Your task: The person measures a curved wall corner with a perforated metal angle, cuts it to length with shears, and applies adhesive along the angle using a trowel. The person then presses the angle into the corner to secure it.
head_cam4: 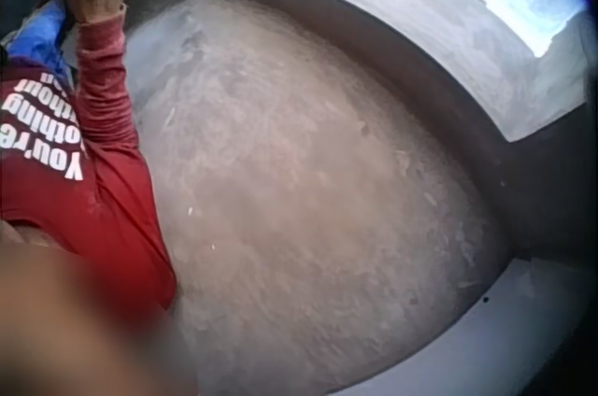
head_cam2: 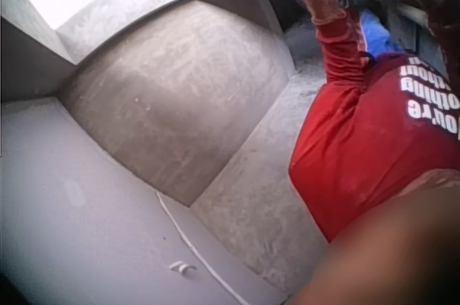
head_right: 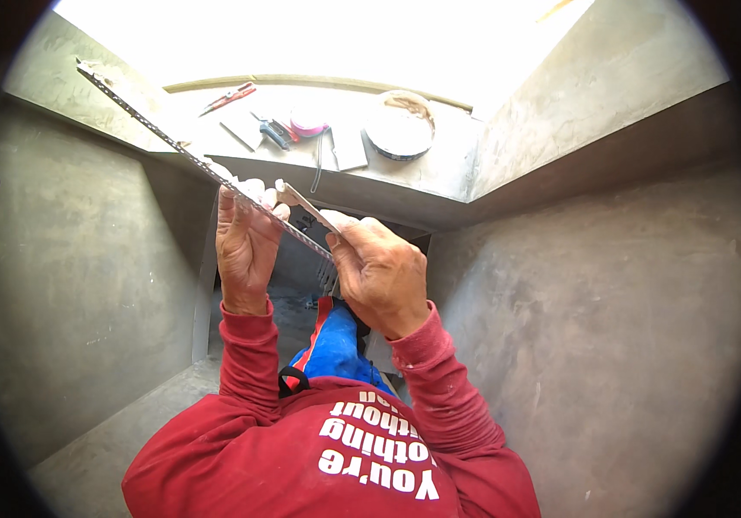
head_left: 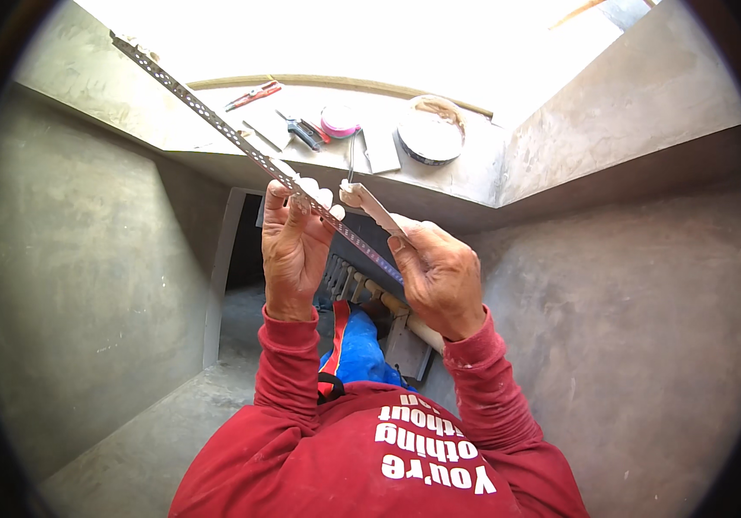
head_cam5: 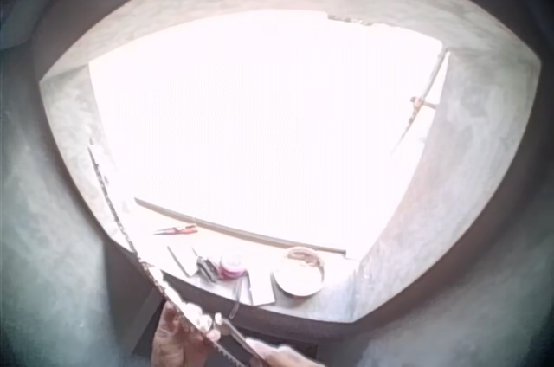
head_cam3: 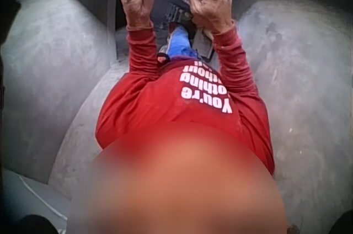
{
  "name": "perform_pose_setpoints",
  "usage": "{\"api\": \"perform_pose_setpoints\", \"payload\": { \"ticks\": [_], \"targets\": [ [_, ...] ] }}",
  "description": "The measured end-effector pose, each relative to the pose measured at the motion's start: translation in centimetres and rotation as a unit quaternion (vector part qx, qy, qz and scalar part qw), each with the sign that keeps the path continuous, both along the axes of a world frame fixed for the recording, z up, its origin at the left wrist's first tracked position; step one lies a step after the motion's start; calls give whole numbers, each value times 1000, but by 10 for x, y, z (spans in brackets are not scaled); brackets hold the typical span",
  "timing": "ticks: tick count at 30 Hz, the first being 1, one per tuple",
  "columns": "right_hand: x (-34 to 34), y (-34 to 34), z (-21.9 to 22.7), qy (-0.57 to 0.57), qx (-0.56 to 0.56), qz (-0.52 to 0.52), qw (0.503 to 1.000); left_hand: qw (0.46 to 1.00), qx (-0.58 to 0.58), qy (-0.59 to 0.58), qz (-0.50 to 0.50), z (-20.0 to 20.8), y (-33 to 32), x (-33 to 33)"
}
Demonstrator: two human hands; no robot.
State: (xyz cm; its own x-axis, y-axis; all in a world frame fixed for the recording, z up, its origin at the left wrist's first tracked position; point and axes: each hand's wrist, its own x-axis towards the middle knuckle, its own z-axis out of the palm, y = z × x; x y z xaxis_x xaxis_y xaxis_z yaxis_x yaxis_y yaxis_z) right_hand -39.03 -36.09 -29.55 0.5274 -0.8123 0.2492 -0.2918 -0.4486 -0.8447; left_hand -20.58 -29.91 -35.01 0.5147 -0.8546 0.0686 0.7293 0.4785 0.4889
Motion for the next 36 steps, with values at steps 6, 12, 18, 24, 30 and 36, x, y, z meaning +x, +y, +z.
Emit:
{"api": "perform_pose_setpoints", "payload": {
  "ticks": [6,12,18,24,30,36],
  "targets": [
    [13,18,-3,12,-29,-24,999,1000,-11,-26,1,1,-3,-5],
    [12,25,1,27,-45,-18,998,998,22,-38,44,5,-5,-10],
    [3,26,6,39,-44,19,998,998,-10,-53,14,0,-3,-1],
    [-6,16,6,21,-2,30,999,999,16,-5,50,4,3,11],
    [8,22,0,45,-7,15,999,998,8,-16,64,9,2,11],
    [11,29,6,51,-8,23,998,998,-20,-38,52,14,-3,2]
  ]
}}
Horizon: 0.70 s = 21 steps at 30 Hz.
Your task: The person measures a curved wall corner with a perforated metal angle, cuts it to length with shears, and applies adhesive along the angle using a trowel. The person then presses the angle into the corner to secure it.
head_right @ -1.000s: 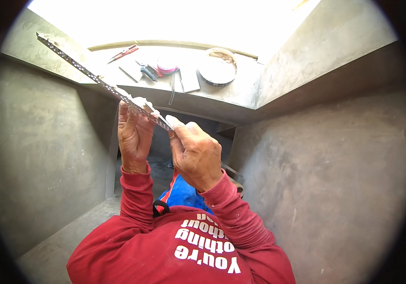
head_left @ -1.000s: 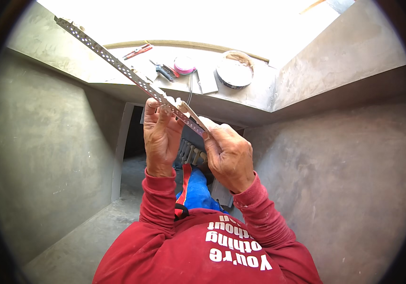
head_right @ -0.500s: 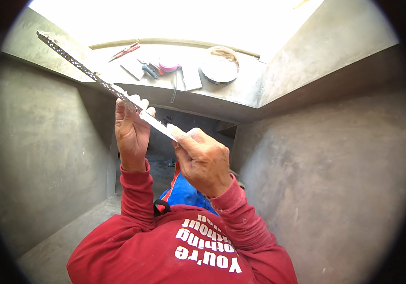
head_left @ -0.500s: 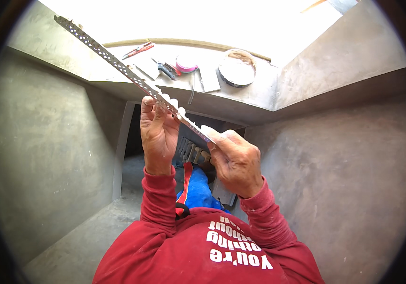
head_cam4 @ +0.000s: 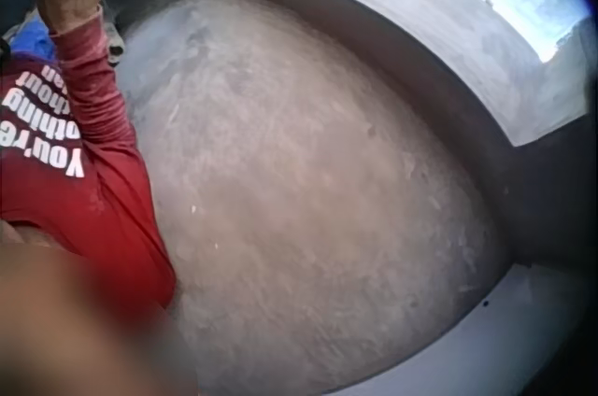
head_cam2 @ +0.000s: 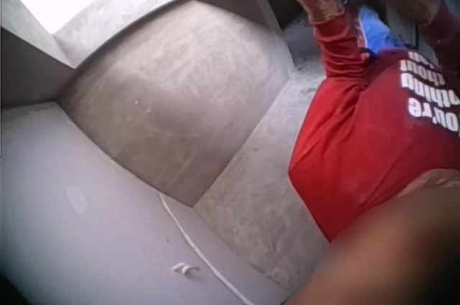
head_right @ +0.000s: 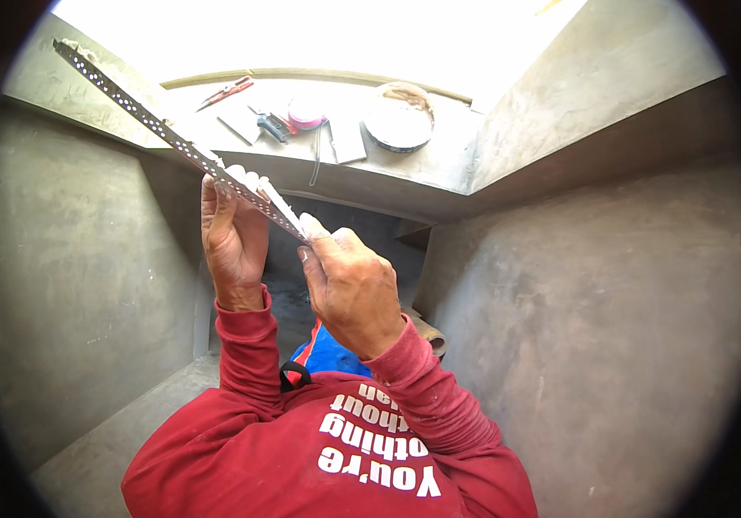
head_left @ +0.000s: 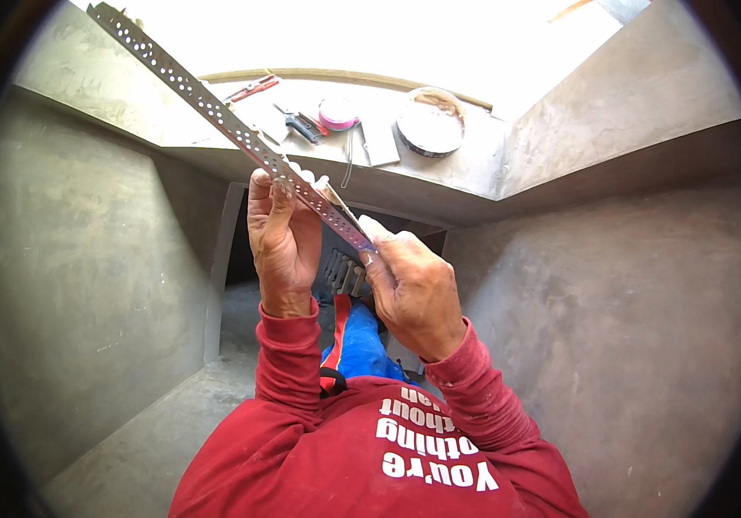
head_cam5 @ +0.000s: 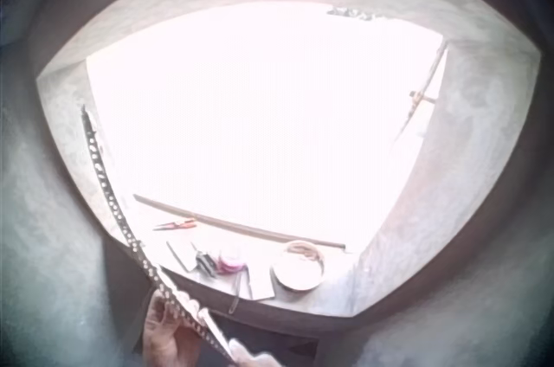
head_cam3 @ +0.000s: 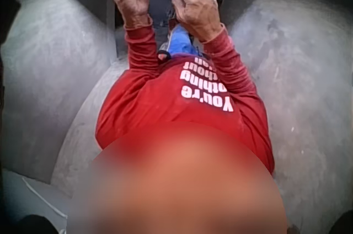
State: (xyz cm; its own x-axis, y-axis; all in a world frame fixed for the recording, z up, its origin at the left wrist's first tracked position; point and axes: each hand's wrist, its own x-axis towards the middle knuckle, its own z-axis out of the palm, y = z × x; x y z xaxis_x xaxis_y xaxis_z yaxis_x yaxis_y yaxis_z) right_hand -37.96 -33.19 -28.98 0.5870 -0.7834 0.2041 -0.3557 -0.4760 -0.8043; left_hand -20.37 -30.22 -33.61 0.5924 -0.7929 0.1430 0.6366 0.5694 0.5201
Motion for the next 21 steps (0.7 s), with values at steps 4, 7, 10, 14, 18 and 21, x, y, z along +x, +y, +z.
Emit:
{"api": "perform_pose_setpoints", "payload": {
  "ticks": [4,7,10,14,18,21],
  "targets": [
    [0,5,3,-13,-15,3,1000,1000,-16,-19,-3,5,-3,-3],
    [-2,12,4,-1,1,1,1000,997,39,-21,70,8,-7,-7],
    [-5,18,5,12,-16,-1,1000,997,37,-28,68,9,-7,-8],
    [-11,21,8,6,-24,13,1000,998,17,-23,57,4,-6,5],
    [-18,6,16,-13,-20,20,1000,999,-16,24,25,-2,-3,23],
    [-15,-12,20,7,-10,16,1000,999,-27,44,14,-2,-1,27]
  ]
}}
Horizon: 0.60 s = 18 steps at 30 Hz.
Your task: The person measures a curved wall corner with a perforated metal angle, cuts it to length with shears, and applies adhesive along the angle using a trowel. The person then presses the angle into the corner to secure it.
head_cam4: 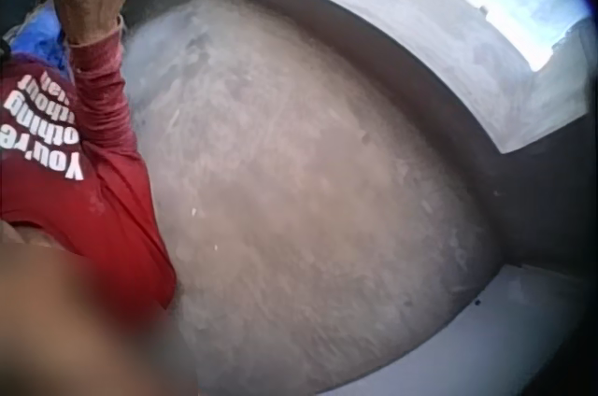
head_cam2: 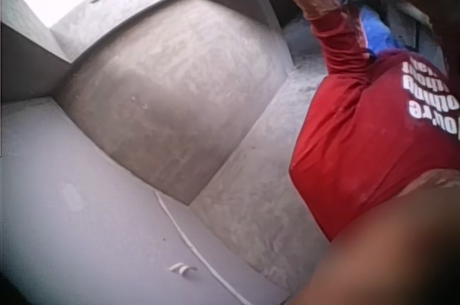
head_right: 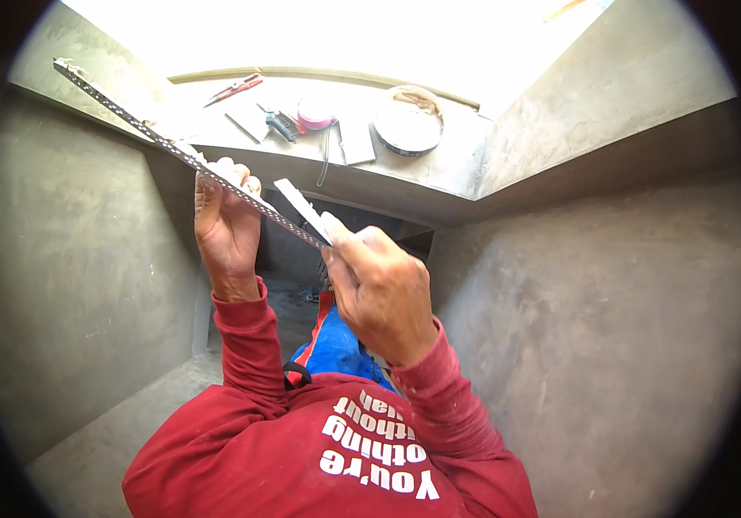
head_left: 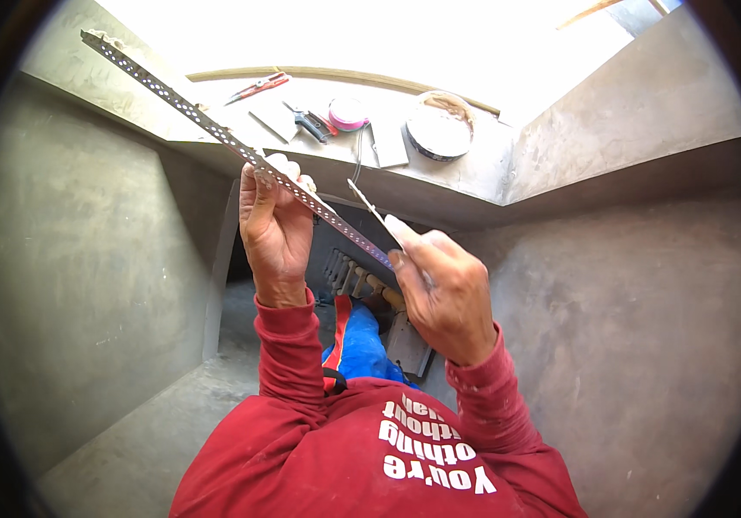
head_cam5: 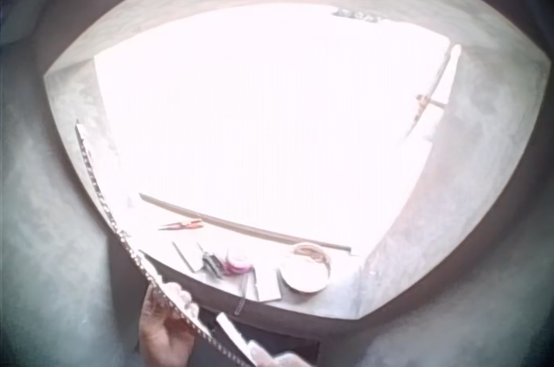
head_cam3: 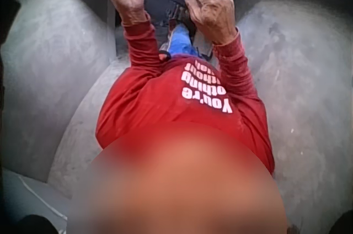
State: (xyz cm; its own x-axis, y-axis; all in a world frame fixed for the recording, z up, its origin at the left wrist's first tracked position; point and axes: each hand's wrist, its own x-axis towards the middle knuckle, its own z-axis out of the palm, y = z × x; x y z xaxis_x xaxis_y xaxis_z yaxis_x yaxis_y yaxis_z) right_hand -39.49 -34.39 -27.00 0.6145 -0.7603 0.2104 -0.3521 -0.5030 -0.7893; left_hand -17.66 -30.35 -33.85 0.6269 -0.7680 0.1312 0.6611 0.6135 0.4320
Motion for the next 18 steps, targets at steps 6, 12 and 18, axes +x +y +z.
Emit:
{"api": "perform_pose_setpoints", "payload": {
  "ticks": [6,12,18],
  "targets": [
    [19,-8,-2,11,-37,39,998,1000,2,0,-7,2,-3,-6],
    [-17,-7,4,34,60,85,994,996,-63,-19,-59,0,0,10],
    [3,-24,-41,-54,75,55,994,992,-90,32,-83,3,6,21]
  ]
}}
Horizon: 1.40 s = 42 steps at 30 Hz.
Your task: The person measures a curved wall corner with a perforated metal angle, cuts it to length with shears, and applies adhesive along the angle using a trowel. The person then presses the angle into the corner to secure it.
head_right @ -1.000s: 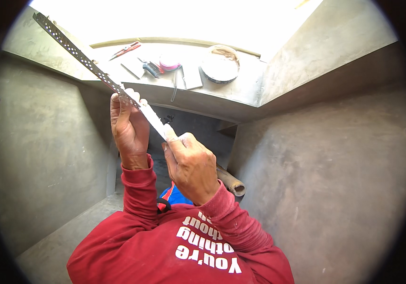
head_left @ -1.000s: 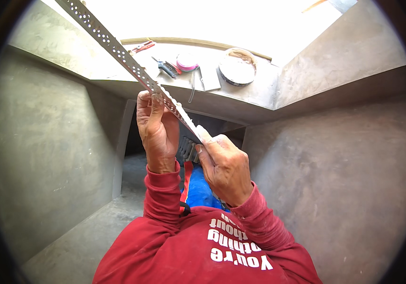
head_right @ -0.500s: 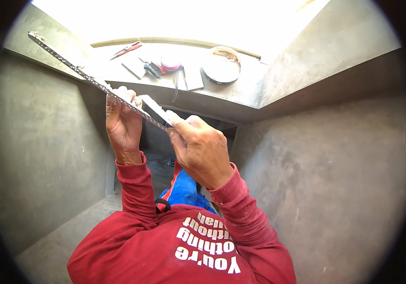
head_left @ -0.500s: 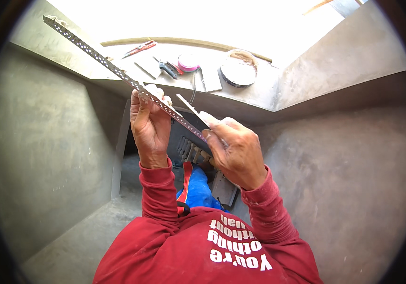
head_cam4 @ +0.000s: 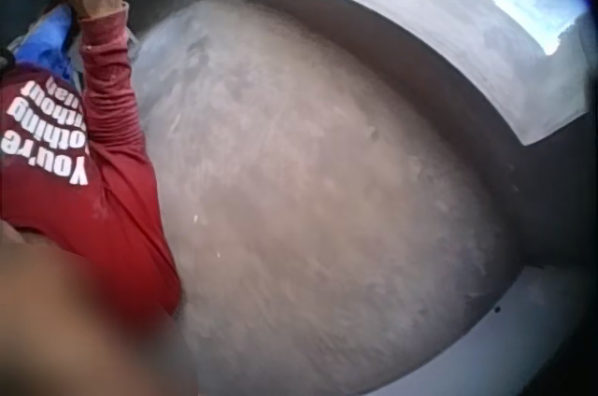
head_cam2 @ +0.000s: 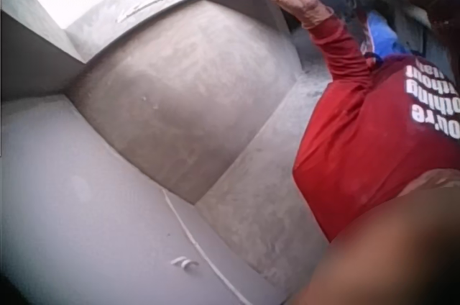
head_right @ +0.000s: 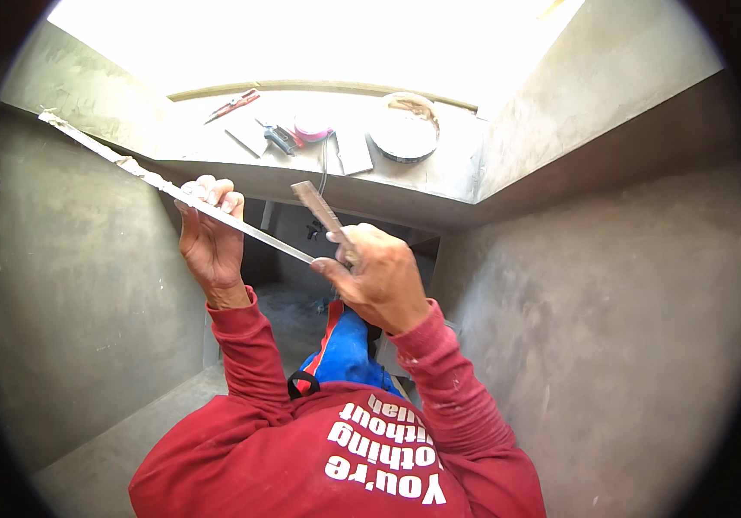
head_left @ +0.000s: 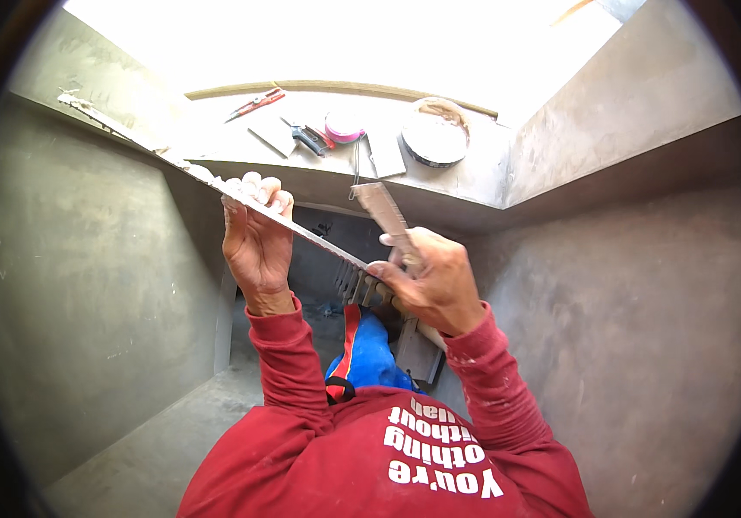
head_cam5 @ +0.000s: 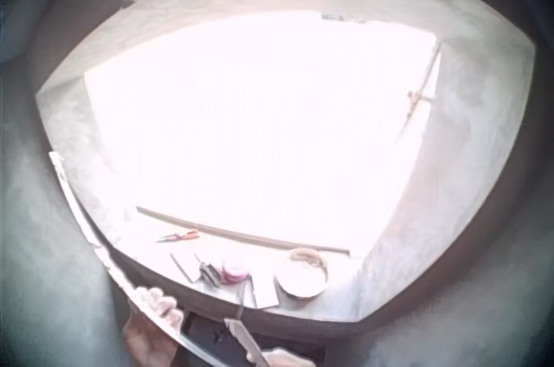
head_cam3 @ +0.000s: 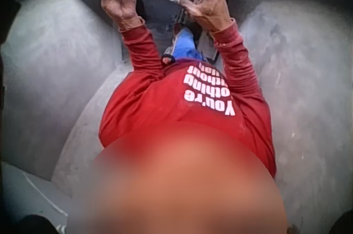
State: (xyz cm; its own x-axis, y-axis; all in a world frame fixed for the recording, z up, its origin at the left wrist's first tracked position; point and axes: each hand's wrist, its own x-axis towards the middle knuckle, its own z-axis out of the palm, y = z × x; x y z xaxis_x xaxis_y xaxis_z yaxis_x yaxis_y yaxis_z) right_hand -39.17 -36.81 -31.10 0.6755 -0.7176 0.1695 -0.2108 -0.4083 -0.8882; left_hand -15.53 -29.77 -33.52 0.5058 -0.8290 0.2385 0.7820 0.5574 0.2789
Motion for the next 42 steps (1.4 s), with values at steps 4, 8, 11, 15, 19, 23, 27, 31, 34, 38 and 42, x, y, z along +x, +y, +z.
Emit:
{"api": "perform_pose_setpoints", "payload": {
  "ticks": [4,8,11,15,19,23,27,31,34,38,42],
  "targets": [
    [25,18,-26,-41,3,-15,999,999,12,-35,21,7,5,-2],
    [28,23,-29,-60,0,-29,998,995,18,-81,49,16,11,-4],
    [30,20,-23,-102,0,-40,994,968,110,-190,120,16,20,-12],
    [39,17,-15,-148,4,-16,989,899,257,-353,29,0,35,-33],
    [45,18,-10,-160,28,1,987,898,272,-346,11,-15,53,-41],
    [49,16,-9,-146,51,33,987,883,280,-374,52,-19,63,-37],
    [39,-2,-18,-169,44,45,984,863,298,-399,85,-22,66,-34],
    [-1,-73,-48,44,16,-133,990,875,286,-378,102,-30,65,-33],
    [-12,-143,-86,365,-61,-162,915,873,305,-363,114,-36,63,-38],
    [-22,-193,-111,465,-71,-57,881,852,333,-379,143,-42,60,-42],
    [-18,-204,-103,485,-64,-147,859,828,338,-418,157,-45,62,-39]
  ]
}}
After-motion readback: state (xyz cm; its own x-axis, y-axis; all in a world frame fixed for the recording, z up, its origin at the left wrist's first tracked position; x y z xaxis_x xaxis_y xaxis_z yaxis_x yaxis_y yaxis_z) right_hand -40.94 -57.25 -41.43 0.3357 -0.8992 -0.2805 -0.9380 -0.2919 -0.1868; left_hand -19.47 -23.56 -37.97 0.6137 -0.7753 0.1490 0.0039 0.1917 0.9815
